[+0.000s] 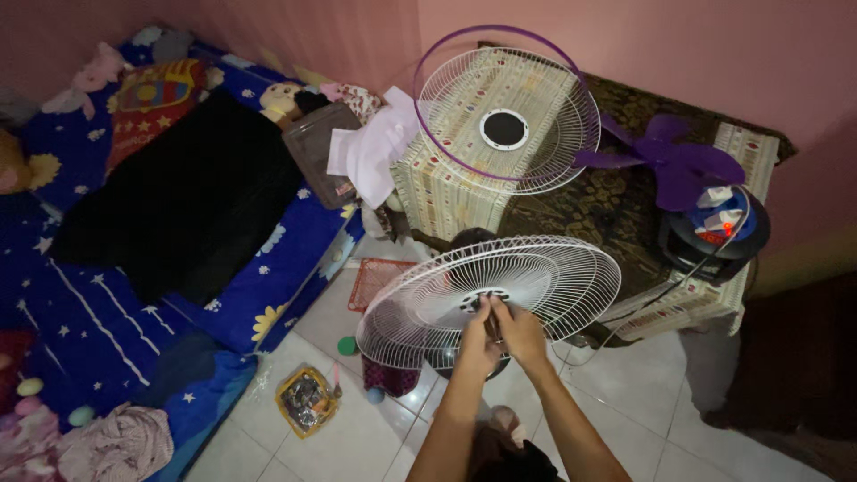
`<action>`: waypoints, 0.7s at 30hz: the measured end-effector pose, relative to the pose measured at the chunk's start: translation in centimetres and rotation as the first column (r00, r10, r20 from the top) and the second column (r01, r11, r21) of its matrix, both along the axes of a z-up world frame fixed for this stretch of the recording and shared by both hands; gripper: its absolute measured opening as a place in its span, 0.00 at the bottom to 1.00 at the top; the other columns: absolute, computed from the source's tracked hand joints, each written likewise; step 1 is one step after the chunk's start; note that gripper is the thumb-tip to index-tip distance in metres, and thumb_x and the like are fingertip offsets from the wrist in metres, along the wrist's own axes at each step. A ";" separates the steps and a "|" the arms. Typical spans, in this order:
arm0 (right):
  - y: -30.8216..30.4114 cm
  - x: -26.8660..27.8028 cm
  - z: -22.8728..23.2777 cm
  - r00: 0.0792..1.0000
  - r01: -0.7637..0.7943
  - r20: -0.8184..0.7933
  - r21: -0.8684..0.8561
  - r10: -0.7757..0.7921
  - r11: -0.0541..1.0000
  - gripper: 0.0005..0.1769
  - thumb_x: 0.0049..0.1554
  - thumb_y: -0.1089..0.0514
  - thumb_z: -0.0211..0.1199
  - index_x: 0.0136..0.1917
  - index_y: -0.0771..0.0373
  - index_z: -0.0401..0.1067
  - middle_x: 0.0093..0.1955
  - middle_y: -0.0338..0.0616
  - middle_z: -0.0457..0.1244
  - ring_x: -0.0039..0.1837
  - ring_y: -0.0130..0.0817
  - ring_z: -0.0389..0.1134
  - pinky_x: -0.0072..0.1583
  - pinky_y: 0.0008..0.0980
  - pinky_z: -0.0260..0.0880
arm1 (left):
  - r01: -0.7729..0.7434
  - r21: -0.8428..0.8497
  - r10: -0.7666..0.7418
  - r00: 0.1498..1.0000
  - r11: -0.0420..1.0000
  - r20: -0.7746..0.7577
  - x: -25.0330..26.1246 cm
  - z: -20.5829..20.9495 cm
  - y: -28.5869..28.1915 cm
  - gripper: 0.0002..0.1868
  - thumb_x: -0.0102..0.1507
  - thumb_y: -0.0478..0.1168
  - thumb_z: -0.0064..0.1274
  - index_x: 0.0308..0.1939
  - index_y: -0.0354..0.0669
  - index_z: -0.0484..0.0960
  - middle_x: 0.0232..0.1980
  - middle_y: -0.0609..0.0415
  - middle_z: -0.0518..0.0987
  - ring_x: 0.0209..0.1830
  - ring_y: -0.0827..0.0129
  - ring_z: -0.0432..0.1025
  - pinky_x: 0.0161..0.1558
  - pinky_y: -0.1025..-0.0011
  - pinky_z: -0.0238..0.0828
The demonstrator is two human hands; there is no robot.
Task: The person assembles a standing fan by attaching the front grille, inserting the purple fan blades, and securing the central hub cap. The person handles the fan components by hand and positions them onto the fan motor.
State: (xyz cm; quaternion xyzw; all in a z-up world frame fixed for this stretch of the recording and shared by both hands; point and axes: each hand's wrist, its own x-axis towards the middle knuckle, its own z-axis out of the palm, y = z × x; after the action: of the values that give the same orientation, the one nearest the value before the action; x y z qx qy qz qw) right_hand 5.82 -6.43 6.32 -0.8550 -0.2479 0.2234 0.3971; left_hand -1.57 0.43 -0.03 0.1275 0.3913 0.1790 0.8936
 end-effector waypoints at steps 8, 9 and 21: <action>1.4 0.0 7.7 0.933 -0.114 0.269 -0.407 0.238 0.906 0.46 0.52 0.18 0.51 0.35 0.65 0.79 0.33 0.59 0.68 0.39 0.56 0.72 0.41 0.50 0.72 | 0.004 -0.225 0.092 0.906 0.974 0.413 -0.1 -0.3 -0.8 0.25 0.65 0.64 0.44 0.50 0.52 0.81 0.48 0.58 0.83 0.51 0.66 0.75 0.55 0.62 0.72; 1.4 0.2 7.1 0.932 -0.098 0.281 -0.415 0.230 0.905 0.46 0.53 0.18 0.52 0.34 0.65 0.79 0.33 0.59 0.68 0.39 0.57 0.72 0.41 0.51 0.71 | 0.016 -0.254 0.102 0.889 0.967 0.446 0.0 0.0 -1.0 0.27 0.63 0.66 0.43 0.49 0.52 0.81 0.48 0.58 0.83 0.52 0.65 0.76 0.56 0.61 0.72; 1.3 0.5 3.3 0.856 -0.123 0.449 -0.303 0.255 0.945 0.38 0.58 0.29 0.52 0.36 0.68 0.75 0.38 0.62 0.69 0.41 0.60 0.72 0.46 0.55 0.72 | -0.053 -0.334 0.237 0.808 0.941 0.539 0.4 -2.3 -1.5 0.20 0.68 0.60 0.51 0.53 0.54 0.82 0.51 0.64 0.82 0.53 0.71 0.74 0.58 0.65 0.69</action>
State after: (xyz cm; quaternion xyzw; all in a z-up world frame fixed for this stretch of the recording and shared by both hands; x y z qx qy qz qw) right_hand 6.36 -5.09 9.65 -0.8997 -0.3903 0.0724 0.1816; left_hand -1.15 -1.09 -2.37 -0.1014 0.1363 0.2156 0.9616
